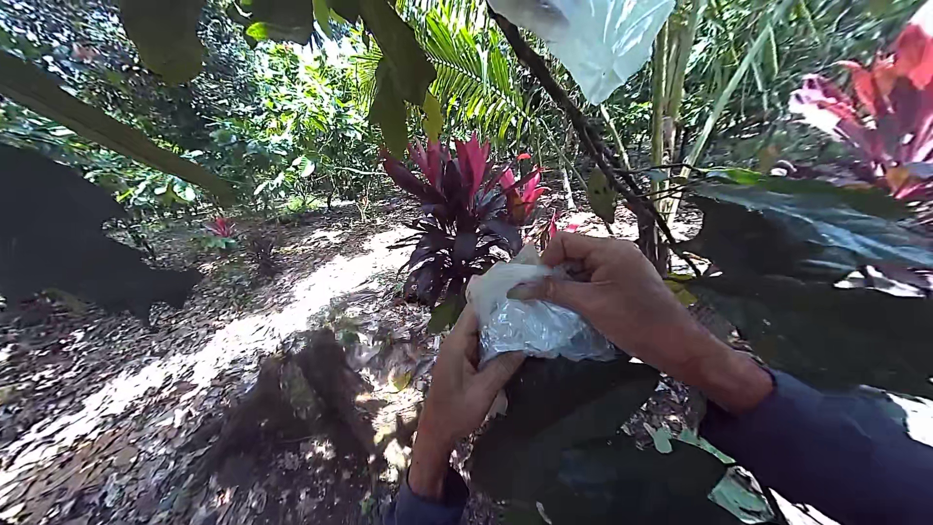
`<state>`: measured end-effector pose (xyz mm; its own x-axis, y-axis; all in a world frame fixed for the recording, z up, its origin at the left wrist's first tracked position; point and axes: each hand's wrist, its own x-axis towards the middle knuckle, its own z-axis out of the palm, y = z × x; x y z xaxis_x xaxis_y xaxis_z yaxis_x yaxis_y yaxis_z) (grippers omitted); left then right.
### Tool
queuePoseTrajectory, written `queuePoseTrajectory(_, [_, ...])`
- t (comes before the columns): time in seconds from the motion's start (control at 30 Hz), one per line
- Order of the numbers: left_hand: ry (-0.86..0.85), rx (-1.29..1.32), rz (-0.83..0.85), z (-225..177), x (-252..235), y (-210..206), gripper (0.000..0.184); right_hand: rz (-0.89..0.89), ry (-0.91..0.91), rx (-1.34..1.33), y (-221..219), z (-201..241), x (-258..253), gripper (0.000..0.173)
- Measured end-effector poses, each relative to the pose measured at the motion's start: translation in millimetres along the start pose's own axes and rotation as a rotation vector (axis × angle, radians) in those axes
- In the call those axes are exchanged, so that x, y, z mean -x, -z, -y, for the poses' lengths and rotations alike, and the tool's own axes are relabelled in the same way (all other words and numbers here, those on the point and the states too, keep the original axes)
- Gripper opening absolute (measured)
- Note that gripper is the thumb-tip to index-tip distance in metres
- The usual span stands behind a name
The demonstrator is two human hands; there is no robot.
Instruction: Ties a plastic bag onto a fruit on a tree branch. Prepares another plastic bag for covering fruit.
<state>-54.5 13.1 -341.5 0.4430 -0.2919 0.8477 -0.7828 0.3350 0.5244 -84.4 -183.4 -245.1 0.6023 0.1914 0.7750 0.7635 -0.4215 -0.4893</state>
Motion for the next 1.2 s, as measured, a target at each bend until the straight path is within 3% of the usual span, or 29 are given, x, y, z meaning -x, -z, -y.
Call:
queuePoseTrajectory(0.07, [-0.031, -0.045, -0.007, -2, 3, -1, 0.049, 0.091, -0.024, -0.086, 7, 4, 1, 0.037])
queuePoseTrajectory(0.13, [-0.056, -0.098, -0.030, -2, 5, 2, 0.045, 0.262, -0.054, -0.200, 15, 8, 4, 0.059])
queuePoseTrajectory(0.2, [-0.037, -0.073, -0.084, 0, 8, 4, 0.042, 0.309, -0.021, -0.253, 16, 7, 11, 0.064])
queuePoseTrajectory(0.4, [0.051, 0.146, -0.233, 8, 13, -3, 0.032, 0.048, 0.043, -0.270, 4, 2, 21, 0.029])
queuePoseTrajectory(0.53, [0.073, 0.120, -0.275, 5, 15, -11, 0.032, 0.055, -0.114, -0.253, -1, 6, 31, 0.040])
queuePoseTrajectory(0.67, [0.046, 0.093, -0.227, 9, 16, -10, 0.037, -0.035, -0.052, -0.314, -13, 5, 38, 0.022])
queuePoseTrajectory(0.83, [0.100, 0.391, -0.357, 6, 17, -10, 0.026, 0.028, -0.074, -0.275, -7, -4, 34, 0.024])
queuePoseTrajectory(1.0, [0.185, 0.726, -0.278, 4, 16, -8, 0.033, -0.043, -0.055, -0.260, -7, -6, 30, 0.019])
queuePoseTrajectory(1.13, [0.225, 0.662, -0.305, 7, 15, -9, 0.024, -0.021, -0.066, -0.248, -13, 0, 32, 0.024])
queuePoseTrajectory(1.2, [0.245, 0.683, -0.301, 8, 16, -9, 0.017, -0.040, -0.039, -0.227, -16, 2, 32, 0.019])
